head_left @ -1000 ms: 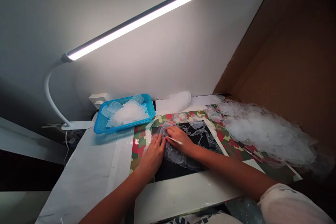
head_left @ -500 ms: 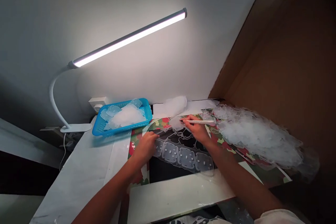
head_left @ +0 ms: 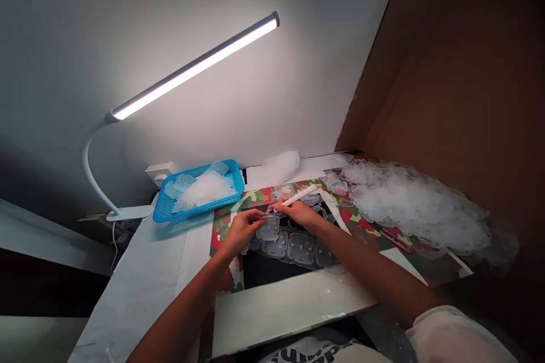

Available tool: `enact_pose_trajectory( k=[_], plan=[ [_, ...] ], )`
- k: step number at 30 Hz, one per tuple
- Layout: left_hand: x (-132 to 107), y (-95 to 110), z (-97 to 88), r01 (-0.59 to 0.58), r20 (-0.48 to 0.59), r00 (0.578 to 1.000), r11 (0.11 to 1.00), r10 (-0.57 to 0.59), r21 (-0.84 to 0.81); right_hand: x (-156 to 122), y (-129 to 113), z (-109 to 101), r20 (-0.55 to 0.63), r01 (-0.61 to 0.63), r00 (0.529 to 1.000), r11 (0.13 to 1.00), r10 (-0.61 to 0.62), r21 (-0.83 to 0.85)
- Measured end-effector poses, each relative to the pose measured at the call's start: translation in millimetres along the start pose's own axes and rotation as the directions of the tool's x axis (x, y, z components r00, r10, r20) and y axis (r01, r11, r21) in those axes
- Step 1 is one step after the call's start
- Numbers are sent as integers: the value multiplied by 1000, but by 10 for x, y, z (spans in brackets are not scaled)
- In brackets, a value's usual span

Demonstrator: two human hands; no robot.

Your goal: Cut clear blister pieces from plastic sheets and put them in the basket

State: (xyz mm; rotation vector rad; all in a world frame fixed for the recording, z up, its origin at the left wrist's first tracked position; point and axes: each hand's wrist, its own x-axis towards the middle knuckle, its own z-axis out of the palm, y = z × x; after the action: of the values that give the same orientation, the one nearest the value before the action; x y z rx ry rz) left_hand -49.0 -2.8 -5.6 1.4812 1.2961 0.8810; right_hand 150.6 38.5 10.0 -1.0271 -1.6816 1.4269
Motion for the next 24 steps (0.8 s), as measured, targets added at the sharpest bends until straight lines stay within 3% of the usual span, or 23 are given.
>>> enact_pose_trajectory(
  k=[3, 7, 10, 14, 17, 21, 24],
  plan=[
    [-53, 18, 19, -71, -46, 996, 997, 72, 37, 27, 42, 28, 16, -31, 999, 996, 32, -86],
    [-172, 83, 23, -91, -133, 986, 993, 101, 79, 61, 120, -3, -114, 10, 993, 976, -36, -219],
    [-307, 155, 0, -72, -179, 982, 997, 66, -24, 83, 179, -112, -169, 0, 984, 964, -47, -266],
    [-483, 249, -31, 4, -183, 981, 962, -57, -274, -58, 108, -201, -185, 74, 978, 987, -101, -144],
    [-571, 312, -26, 45, -165, 979, 916, -120, -399, -314, -91, -172, -132, 146, 982, 987, -136, 71],
    [-621, 388, 14, 44, -144, 982, 900, -118, -435, -657, -337, -82, 115, 108, 981, 937, -154, 333],
    [-635, 448, 52, 27, -140, 986, 910, -92, -413, -788, -370, -31, 107, 137, 977, 931, -183, 338]
  ],
)
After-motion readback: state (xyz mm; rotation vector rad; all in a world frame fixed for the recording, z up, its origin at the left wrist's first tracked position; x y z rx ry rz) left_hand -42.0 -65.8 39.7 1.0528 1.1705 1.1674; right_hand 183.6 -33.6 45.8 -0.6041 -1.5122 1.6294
